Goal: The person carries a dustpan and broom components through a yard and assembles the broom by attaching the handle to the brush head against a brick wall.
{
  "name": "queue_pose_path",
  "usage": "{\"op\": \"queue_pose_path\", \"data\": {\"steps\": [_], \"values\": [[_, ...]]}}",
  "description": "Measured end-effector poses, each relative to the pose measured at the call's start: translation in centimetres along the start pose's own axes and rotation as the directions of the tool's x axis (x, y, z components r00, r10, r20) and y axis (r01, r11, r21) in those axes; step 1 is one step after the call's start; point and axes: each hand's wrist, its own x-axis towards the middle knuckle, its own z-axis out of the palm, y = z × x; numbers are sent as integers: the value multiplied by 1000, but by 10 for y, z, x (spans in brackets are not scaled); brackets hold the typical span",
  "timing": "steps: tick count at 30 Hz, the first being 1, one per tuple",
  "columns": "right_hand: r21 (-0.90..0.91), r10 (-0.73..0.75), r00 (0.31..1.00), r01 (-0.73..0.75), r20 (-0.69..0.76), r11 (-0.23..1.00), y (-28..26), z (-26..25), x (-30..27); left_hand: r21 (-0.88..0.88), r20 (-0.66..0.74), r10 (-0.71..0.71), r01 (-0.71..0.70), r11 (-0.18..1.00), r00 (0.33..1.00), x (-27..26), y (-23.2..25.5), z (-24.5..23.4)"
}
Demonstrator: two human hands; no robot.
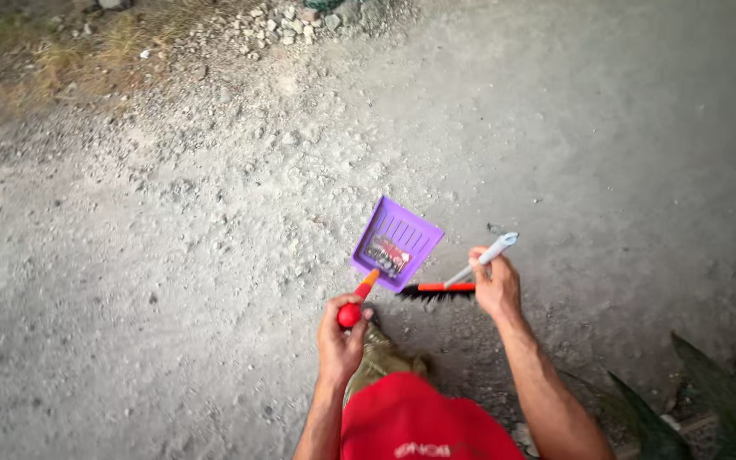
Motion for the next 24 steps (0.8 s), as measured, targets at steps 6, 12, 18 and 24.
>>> {"op": "queue_pose_path", "data": {"steps": [6,12,18,24], "values": [[138,159,986,-152,-42,979,-8,54,127,-51,135,-224,232,971,965,175,-34,9],[154,188,976,-169,-113,973,-5,97,242,2,148,-61,62,998,987,313,-35,33],[158,207,977,-196,-56,968,12,147,369,124,178,140,-163,979,974,437,-40,68],[145,169,985,-173,37,974,57,201,518,467,139,234,-272,841,962,575,-57,117]]}}
